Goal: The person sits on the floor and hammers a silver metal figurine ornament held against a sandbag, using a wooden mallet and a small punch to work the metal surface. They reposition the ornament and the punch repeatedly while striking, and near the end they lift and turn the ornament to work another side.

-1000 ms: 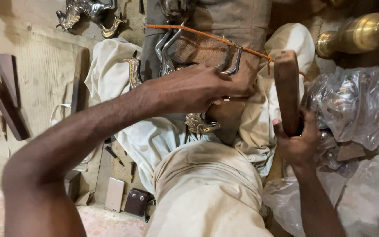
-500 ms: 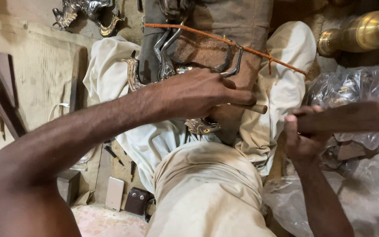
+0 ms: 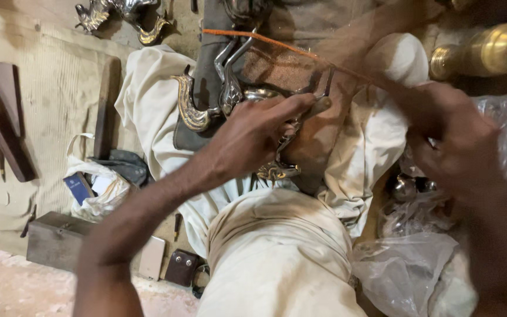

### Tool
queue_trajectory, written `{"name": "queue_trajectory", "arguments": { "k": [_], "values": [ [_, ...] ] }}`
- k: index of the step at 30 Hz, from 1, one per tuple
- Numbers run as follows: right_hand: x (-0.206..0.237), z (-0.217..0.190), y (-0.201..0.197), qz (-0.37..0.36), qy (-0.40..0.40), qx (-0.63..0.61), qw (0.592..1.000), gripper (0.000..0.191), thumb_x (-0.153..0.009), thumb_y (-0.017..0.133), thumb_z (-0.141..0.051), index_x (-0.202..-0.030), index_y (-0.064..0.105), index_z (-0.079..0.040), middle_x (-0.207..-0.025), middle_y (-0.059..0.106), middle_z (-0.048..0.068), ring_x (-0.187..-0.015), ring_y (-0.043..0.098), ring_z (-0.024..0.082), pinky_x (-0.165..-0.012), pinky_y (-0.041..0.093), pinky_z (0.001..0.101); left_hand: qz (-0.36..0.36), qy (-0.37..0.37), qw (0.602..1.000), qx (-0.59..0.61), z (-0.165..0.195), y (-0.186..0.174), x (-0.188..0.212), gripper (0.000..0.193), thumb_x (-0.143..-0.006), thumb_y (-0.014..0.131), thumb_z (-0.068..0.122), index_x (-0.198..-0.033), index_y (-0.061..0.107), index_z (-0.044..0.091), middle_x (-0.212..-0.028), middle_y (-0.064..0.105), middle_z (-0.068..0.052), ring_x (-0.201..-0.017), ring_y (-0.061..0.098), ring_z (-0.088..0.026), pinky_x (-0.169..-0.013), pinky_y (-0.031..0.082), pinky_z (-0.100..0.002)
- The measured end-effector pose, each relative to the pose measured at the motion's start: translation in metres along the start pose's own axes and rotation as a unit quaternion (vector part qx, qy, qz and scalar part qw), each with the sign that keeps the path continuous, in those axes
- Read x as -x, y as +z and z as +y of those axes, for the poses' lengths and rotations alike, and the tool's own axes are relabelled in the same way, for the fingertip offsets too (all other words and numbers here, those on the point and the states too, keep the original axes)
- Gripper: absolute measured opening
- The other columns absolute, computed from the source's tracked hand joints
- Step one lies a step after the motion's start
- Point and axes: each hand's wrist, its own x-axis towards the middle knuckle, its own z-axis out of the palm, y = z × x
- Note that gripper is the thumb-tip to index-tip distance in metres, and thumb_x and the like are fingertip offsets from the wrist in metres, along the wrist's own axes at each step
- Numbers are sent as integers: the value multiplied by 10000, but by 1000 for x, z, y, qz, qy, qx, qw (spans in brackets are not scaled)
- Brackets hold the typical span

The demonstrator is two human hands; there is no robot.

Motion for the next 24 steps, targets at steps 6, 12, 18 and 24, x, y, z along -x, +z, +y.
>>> {"name": "queue_trajectory", "arguments": {
  "k": [6,12,18,24],
  "values": [
    [-57,-45,-48,-61,-119,74,988,495,-808,789,-14,-1272,615,-1,-1060,725,194,-912,739,300,-791,606,409,156,-104,981,57,3,19,29,494,-906,736,-40,-1355,547,42,-1032,721,-143,-913,749,-258,-762,592,-362],
    [-89,-77,-69,-64,-204,226,950,592,-837,835,-113,-1384,628,-21,-1163,722,140,-939,703,287,-837,573,415,351,-177,869,301,5,51,38,269,-1005,734,-23,-1166,524,23,-1076,746,-90,-987,727,-137,-887,612,-277],
    [-109,-94,-69,-44,-289,275,916,595,-771,853,-174,-1322,676,-34,-1065,732,89,-802,665,244,-733,521,397,403,-166,858,271,8,64,37,290,-1025,711,-29,-1257,539,3,-1070,729,-99,-993,716,-134,-903,600,-270],
    [-131,-116,-73,-58,-324,294,897,496,-834,846,-192,-1280,692,-38,-956,730,82,-750,680,208,-687,550,359,423,-171,866,206,12,67,36,434,-1025,724,12,-1367,458,22,-1037,705,-78,-964,709,-120,-870,600,-251]
  ]
}}
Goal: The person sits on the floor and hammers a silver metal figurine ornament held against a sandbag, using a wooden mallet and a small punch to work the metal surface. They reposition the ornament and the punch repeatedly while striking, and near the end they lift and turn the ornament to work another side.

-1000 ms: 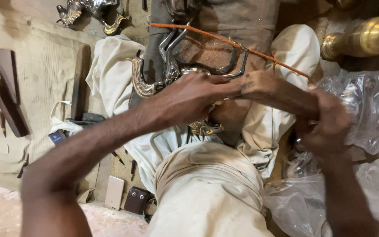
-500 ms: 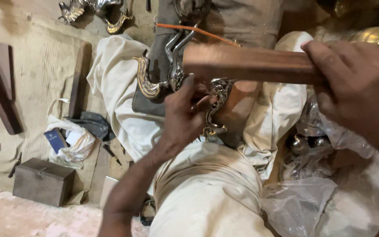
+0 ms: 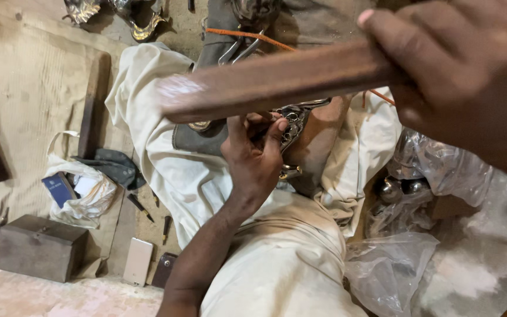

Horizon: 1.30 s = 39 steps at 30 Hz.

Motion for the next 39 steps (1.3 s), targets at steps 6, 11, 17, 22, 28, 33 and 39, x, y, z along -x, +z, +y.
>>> {"name": "queue_trajectory", "arguments": {
  "k": [6,11,17,22,28,33,39],
  "values": [
    [-14,5,0,-21,-1,-10,1000,451,-815,808,-117,-1240,673,-50,-945,723,97,-775,715,210,-681,580,335,4,2,1000,-24,-1,0,-2,559,-1005,749,28,-1455,418,29,-998,726,-84,-906,723,-122,-800,596,-249],
    [-9,14,3,-67,40,-38,996,492,-810,796,-126,-1268,642,-33,-938,705,141,-744,699,238,-706,597,344,-37,28,996,-76,2,-2,-12,594,-985,760,-34,-1500,495,97,-1033,783,-107,-945,783,-128,-810,651,-274],
    [22,15,15,-56,123,-135,981,583,-781,774,-42,-1342,623,6,-970,703,208,-776,720,287,-706,611,393,-134,33,983,-123,9,-6,-31,693,-861,670,-152,-1494,539,99,-1012,758,-96,-939,786,-154,-812,659,-275],
    [70,6,57,-8,230,-308,923,438,-964,709,-13,-1376,569,33,-938,698,220,-710,712,269,-625,629,389,-237,69,963,-107,14,-8,-47,750,-816,610,-182,-1492,529,133,-1133,732,-116,-961,772,-177,-871,646,-325],
    [134,-33,126,110,281,-367,880,407,-1050,742,-142,-1387,546,-26,-1010,734,147,-767,734,211,-670,636,306,-373,145,892,-209,25,-8,-67,733,-817,649,-122,-1480,518,164,-1127,740,-102,-887,751,-233,-778,663,-348],
    [168,-84,151,182,352,-333,856,432,-1049,769,-112,-1389,523,-8,-1101,708,207,-888,737,259,-749,614,326,-505,127,818,-244,37,4,-85,494,-941,694,25,-1382,600,224,-1168,741,-94,-769,770,-202,-674,641,-354],
    [193,-142,169,185,435,-306,826,523,-950,782,-141,-1387,529,-6,-1092,671,213,-917,687,314,-821,563,397,-533,194,791,-230,43,7,-95,701,-754,683,-80,-1392,585,192,-1132,765,-96,-793,747,-265,-613,597,-391]
  ]
}}
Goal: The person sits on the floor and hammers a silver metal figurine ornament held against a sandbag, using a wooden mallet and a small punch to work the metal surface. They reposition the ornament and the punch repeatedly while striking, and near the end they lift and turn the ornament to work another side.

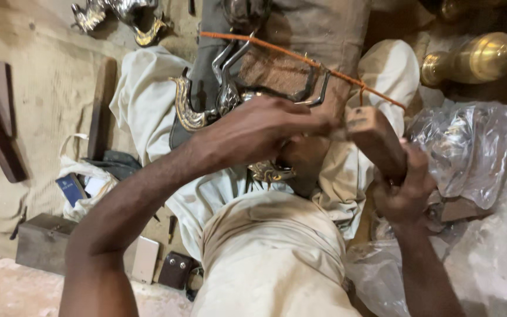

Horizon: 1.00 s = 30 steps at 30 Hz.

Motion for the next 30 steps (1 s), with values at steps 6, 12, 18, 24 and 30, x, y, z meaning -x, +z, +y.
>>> {"name": "queue_trajectory", "arguments": {
  "k": [6,12,18,24,30],
  "values": [
    [-10,6,-6,6,58,2,998,434,-1004,816,-149,-1354,596,-17,-1034,694,181,-887,710,294,-837,580,406,303,-140,929,158,-4,35,25,678,-989,732,-70,-1547,415,149,-1023,770,-51,-919,784,-142,-836,676,-305],
    [-103,-14,-39,0,-179,140,974,510,-923,765,-20,-1425,675,-42,-1069,715,139,-801,720,267,-735,610,386,443,-132,874,149,1,94,41,618,-993,769,-42,-1479,413,98,-1059,707,-89,-926,747,-151,-840,629,-279],
    [-172,-82,-86,-90,-331,147,928,458,-959,788,-146,-1358,605,-16,-1114,713,131,-851,706,216,-726,571,325,490,-126,851,141,5,106,37,560,-1015,738,-30,-1446,395,77,-1062,721,-110,-971,748,-156,-841,623,-279],
    [-200,-136,-117,-173,-341,354,854,629,-734,810,-197,-1330,661,-63,-1019,758,75,-768,716,199,-697,577,342,457,-170,869,88,15,92,34,385,-940,754,-42,-1256,550,41,-961,735,-115,-873,764,-168,-756,608,-290],
    [-188,-93,-112,-125,-237,217,939,552,-847,775,-171,-1378,654,-75,-1029,719,114,-786,684,231,-730,574,390,325,-153,932,60,21,42,17,298,-882,702,-57,-1122,616,98,-855,685,-146,-744,711,-269,-670,562,-380]
  ]
}}
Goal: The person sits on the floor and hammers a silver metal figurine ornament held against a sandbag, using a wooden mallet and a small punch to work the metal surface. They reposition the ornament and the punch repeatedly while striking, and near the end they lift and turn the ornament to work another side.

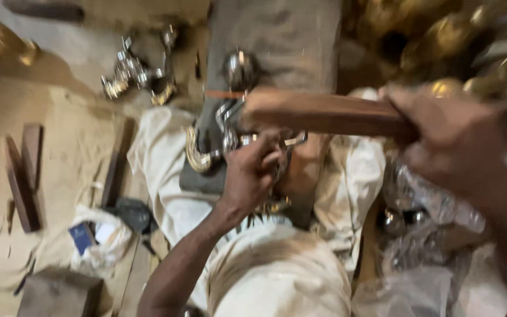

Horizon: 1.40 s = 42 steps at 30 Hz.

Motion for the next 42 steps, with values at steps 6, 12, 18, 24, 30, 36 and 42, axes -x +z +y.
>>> {"name": "queue_trajectory", "arguments": {
  "k": [6,12,18,24,30,36,42],
  "values": [
    [63,-2,54,62,171,-174,968,563,-812,710,-134,-1364,598,-113,-1167,712,140,-980,725,336,-792,601,421,-137,32,990,-14,33,-20,-30,516,-838,665,-35,-1323,626,134,-922,714,-176,-780,712,-360,-666,562,-446],
    [109,-30,108,125,342,-325,873,529,-852,755,-97,-1357,599,-111,-989,705,126,-837,724,304,-764,584,456,-247,89,961,-90,42,-28,-52,625,-764,680,25,-1357,593,203,-950,727,-181,-814,703,-393,-697,550,-509],
    [129,-41,132,217,246,-242,913,597,-825,772,-147,-1376,549,-85,-1167,688,202,-1001,706,369,-849,569,461,-340,106,926,-129,51,-28,-61,589,-853,680,86,-1398,580,284,-885,727,-167,-772,687,-405,-688,514,-550],
    [129,-58,128,214,263,-220,915,657,-773,763,-160,-1388,543,-83,-1130,671,215,-1004,674,423,-848,547,493,-374,137,900,-177,59,-29,-63,723,-704,697,55,-1369,599,322,-829,713,-169,-784,683,-406,-666,522,-546],
    [123,-73,124,133,324,-204,914,630,-783,799,-110,-1376,594,-57,-1142,702,201,-1006,687,399,-841,548,447,-323,124,929,-133,59,-29,-51,693,-768,676,-9,-1393,597,282,-987,735,-139,-790,708,-351,-642,558,-485],
    [113,-77,137,119,457,-479,740,524,-817,808,-116,-1289,608,-8,-1010,715,78,-893,653,155,-811,532,314,-140,-18,976,163,26,-41,-34,607,-946,684,-71,-1495,512,121,-1081,730,-77,-978,705,-131,-844,601,-285],
    [119,-67,139,107,481,-598,632,340,-840,766,-36,-1130,593,2,-851,676,57,-709,629,137,-653,515,303,-121,-150,953,235,-9,-43,-22,737,-891,754,1,-1545,426,87,-1067,706,-52,-933,671,-109,-811,596,-263]
  ]
}}
